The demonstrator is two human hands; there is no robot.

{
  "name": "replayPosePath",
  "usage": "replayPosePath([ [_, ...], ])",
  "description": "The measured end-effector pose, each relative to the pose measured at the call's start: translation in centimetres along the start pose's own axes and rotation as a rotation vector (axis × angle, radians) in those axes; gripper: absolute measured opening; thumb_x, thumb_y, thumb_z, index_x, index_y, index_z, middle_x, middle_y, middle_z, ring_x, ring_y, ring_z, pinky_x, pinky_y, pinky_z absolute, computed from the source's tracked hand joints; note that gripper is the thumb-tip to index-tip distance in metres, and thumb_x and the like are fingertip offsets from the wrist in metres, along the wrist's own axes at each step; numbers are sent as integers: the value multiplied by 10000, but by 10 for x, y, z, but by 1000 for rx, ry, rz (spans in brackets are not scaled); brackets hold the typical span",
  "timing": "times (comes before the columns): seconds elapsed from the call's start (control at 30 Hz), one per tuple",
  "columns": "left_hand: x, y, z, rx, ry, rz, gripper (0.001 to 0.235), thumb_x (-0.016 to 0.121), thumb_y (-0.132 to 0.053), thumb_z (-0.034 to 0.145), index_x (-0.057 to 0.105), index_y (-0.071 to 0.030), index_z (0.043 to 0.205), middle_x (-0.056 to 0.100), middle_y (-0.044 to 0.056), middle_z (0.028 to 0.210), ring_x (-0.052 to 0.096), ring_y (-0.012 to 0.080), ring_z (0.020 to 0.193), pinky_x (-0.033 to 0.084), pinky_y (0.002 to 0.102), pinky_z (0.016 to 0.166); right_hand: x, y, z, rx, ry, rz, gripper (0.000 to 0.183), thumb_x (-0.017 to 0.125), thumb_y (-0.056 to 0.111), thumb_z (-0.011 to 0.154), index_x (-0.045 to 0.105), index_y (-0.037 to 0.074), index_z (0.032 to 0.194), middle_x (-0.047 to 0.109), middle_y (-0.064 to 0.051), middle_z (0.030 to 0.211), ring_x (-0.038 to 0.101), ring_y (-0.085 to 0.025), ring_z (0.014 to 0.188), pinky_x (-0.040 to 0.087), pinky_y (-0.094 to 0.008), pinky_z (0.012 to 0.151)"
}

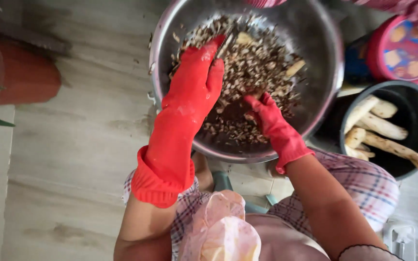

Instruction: The person sits on the floor and peels long, white root vegetables using a peeler. The peels fall into a large metal bowl placed between their legs, while the peeled vegetables are placed into a black bowl to the right.

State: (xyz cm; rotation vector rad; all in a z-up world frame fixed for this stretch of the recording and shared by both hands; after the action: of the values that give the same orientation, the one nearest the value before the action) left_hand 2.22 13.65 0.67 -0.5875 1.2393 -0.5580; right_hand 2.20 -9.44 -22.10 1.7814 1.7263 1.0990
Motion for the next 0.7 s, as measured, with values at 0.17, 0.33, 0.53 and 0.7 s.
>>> replayPosePath([
  [0.17,-12,-29,-2,70,96,-270,589,601,-50,961,438,-160,1516,578,95,1521,578,302,1412,470,371,1154,39,124,-50,-94,155,474,597,748,271,881,563,32,1396,643,-112,1160,664,-262,1111,546,-406,1013],
  [0.33,6,-50,4,67,118,-511,642,525,6,985,375,-243,1558,578,65,1532,602,202,1113,533,310,950,44,200,-102,-150,267,409,679,696,318,903,463,171,1524,648,-94,1182,673,-294,1053,595,-521,968],
  [0.53,1,-103,20,-460,360,-732,659,427,-99,1001,311,-300,1618,636,30,1102,560,113,713,559,281,667,35,212,-129,-434,312,40,575,686,1,894,518,79,1438,686,-63,1081,673,-193,928,554,-313,878],
  [0.7,8,-118,27,-404,443,-651,988,759,-310,756,241,-270,1596,359,64,1685,549,256,1388,513,398,1081,16,198,-113,-591,281,-65,611,682,-125,813,571,81,1378,687,-12,1139,650,-112,981,525,-221,859],
])
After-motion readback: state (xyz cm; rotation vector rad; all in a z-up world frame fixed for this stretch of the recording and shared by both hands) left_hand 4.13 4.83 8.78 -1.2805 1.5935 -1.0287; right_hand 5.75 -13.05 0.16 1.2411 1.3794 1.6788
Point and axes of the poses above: each hand's wrist, its own z-axis towards the middle knuckle, its own x-axis out of the palm, y = z × x, the point moved 1 cm from there along z, towards the middle knuckle
